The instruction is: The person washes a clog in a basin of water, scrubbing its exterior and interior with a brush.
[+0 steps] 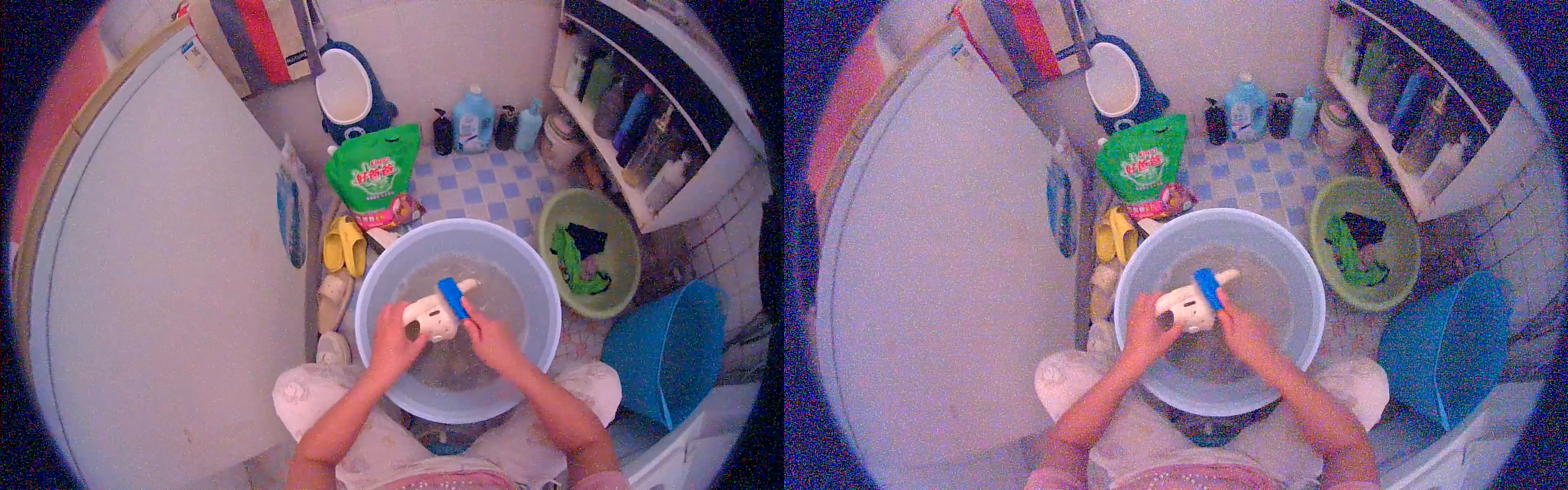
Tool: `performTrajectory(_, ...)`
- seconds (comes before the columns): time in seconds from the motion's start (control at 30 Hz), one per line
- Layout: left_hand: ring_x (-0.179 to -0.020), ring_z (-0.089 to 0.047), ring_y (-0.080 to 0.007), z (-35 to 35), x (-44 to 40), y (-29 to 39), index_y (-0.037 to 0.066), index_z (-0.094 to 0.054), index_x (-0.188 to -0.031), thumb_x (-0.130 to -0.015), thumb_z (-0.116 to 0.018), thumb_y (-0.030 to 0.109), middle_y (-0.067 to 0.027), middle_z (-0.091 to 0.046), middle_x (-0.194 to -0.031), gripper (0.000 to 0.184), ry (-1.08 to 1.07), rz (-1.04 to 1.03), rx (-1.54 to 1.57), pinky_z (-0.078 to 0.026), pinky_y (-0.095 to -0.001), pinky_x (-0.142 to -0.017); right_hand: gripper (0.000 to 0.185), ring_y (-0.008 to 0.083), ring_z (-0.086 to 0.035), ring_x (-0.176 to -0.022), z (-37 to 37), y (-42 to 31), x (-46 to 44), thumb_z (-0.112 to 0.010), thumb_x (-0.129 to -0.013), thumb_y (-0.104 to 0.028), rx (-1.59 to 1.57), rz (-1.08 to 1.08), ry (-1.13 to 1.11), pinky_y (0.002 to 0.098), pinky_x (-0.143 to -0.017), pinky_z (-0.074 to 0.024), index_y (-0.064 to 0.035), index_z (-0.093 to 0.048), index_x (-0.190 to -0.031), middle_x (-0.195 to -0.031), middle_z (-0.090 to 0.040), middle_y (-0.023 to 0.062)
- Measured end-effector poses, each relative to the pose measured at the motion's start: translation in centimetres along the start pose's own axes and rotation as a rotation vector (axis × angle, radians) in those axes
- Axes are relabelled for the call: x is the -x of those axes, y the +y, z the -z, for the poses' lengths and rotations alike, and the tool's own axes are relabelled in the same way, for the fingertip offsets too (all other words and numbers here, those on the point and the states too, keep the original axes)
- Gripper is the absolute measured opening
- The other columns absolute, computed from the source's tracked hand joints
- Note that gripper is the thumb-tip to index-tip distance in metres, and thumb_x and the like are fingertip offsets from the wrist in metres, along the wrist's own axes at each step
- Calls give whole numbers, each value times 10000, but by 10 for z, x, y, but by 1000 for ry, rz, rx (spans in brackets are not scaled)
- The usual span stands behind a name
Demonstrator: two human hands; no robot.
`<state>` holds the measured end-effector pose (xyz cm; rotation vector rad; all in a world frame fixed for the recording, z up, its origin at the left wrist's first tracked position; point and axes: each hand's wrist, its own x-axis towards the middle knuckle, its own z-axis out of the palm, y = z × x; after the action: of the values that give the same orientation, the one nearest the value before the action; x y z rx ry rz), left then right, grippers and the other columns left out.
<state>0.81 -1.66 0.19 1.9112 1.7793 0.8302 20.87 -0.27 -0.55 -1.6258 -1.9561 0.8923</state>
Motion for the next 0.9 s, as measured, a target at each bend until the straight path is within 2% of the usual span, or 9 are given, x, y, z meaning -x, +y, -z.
performTrajectory(0.13,-993,-485,-383,0,3,-4,-6,-456,-1135,-640,-750,138,-196,-486,-1037,594,-24,-16,-20,-409,-443,-862,445,413,-611,-687,9,4,3,-497,-912,-235,122,-73,-36,491,-638,-479,-202,-414,-1348,-793,-624,229)
performTrajectory(0.2,-1000,-480,-383,-4,4,-8,-5,-452,-1141,-637,-750,135,-194,-483,-1038,601,-4,-33,-21,-408,-441,-863,479,428,-611,-692,9,-15,14,-436,-929,-281,87,47,-134,517,-638,-488,-172,-345,-1387,-775,-622,247)
performTrajectory(0.33,-995,-479,-385,-1,5,3,-6,-449,-1146,-638,-746,125,-195,-479,-1034,603,-13,-25,-23,-407,-438,-861,500,422,-613,-685,19,-49,25,-443,-926,-274,4,141,-200,528,-637,-489,-178,-314,-1400,-773,-622,243)
performTrajectory(0.43,-984,-479,-386,1,3,8,-2,-446,-1154,-641,-745,125,-197,-476,-1029,607,-29,-30,-10,-407,-438,-851,445,417,-603,-638,10,-21,14,-502,-908,-256,49,-1,-93,510,-616,-475,-228,-417,-1344,-737,-615,225)
performTrajectory(0.57,-974,-480,-384,-2,0,4,7,-447,-1159,-632,-746,112,-192,-480,-1028,615,3,-70,-40,-406,-440,-841,444,420,-600,-637,18,8,-5,-502,-907,-258,130,-76,-57,503,-606,-476,-203,-424,-1340,-734,-613,227)
performTrajectory(0.67,-972,-481,-383,2,-2,6,8,-448,-1157,-624,-748,102,-189,-486,-1023,618,5,-91,-42,-405,-444,-841,460,421,-600,-648,19,-1,3,-497,-910,-255,109,-12,-46,498,-612,-475,-193,-400,-1355,-730,-611,229)
performTrajectory(0.73,-973,-481,-384,3,0,4,8,-448,-1155,-622,-748,99,-189,-489,-1021,618,-4,-93,-26,-404,-447,-843,519,431,-607,-640,18,-29,17,-460,-922,-286,50,70,-194,542,-625,-481,-178,-301,-1405,-758,-622,244)
performTrajectory(0.83,-975,-481,-385,1,2,5,6,-449,-1152,-626,-749,113,-191,-491,-1018,615,6,-87,-19,-403,-449,-847,520,431,-606,-628,30,-61,28,-458,-924,-285,72,76,-273,544,-623,-482,-183,-295,-1407,-748,-623,239)
performTrajectory(0.9,-978,-482,-385,0,1,8,5,-453,-1140,-630,-746,120,-190,-490,-1019,600,20,-77,-2,-405,-447,-848,515,430,-607,-631,21,-41,23,-453,-927,-284,53,43,-230,546,-622,-481,-191,-293,-1408,-746,-624,237)
